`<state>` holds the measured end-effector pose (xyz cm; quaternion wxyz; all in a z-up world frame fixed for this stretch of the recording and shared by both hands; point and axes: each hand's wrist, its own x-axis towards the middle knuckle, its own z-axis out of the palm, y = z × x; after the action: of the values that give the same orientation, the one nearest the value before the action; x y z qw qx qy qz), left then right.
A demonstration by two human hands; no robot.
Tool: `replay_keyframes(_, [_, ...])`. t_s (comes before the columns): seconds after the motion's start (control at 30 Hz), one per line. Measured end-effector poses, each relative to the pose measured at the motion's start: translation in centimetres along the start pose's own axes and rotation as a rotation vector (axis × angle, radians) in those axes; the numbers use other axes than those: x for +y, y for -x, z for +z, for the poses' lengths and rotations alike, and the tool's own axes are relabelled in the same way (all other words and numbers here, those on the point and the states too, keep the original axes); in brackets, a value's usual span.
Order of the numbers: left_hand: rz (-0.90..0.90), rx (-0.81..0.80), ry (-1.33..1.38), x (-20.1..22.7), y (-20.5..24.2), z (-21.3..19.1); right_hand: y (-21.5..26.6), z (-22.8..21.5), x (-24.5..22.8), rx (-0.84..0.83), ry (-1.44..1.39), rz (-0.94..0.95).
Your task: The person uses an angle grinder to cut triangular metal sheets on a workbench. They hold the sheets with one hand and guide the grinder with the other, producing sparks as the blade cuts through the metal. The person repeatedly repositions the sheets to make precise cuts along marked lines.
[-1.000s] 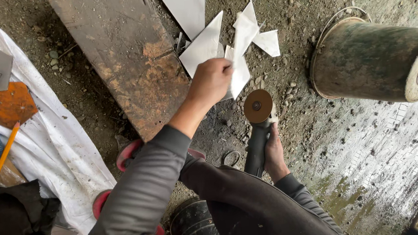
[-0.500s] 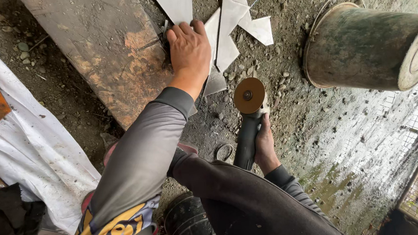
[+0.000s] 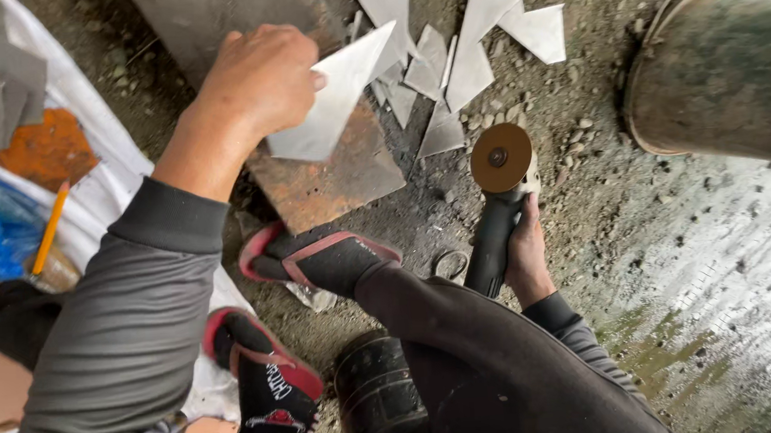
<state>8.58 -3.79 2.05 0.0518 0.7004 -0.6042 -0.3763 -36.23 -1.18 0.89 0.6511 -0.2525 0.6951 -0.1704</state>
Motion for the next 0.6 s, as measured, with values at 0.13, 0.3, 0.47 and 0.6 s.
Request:
replay_keyframes(0.13, [-0.032,-0.04,-0.156,-0.9,2.5,0.3,-0.9,1.6,-0.5,-0.085,0.008,-0.076])
replay_keyframes(0.3, [0.01,0.386,-0.338,0.2,3.2,1.9,-1.7,3.5,-1.3,-0.185,0.166,-0.224])
replay_keyframes(0.47, [0.034,0.417,-0.272,1.9,4.1,5.5,-2.7,3.7,-1.9,-0.21,0.39,-0.35])
replay_keyframes(0.6, [0.004,0.487,-0.3,4.6,6.0,7.9,-4.4,4.6,-3.7,-0.211,0.724,-0.587])
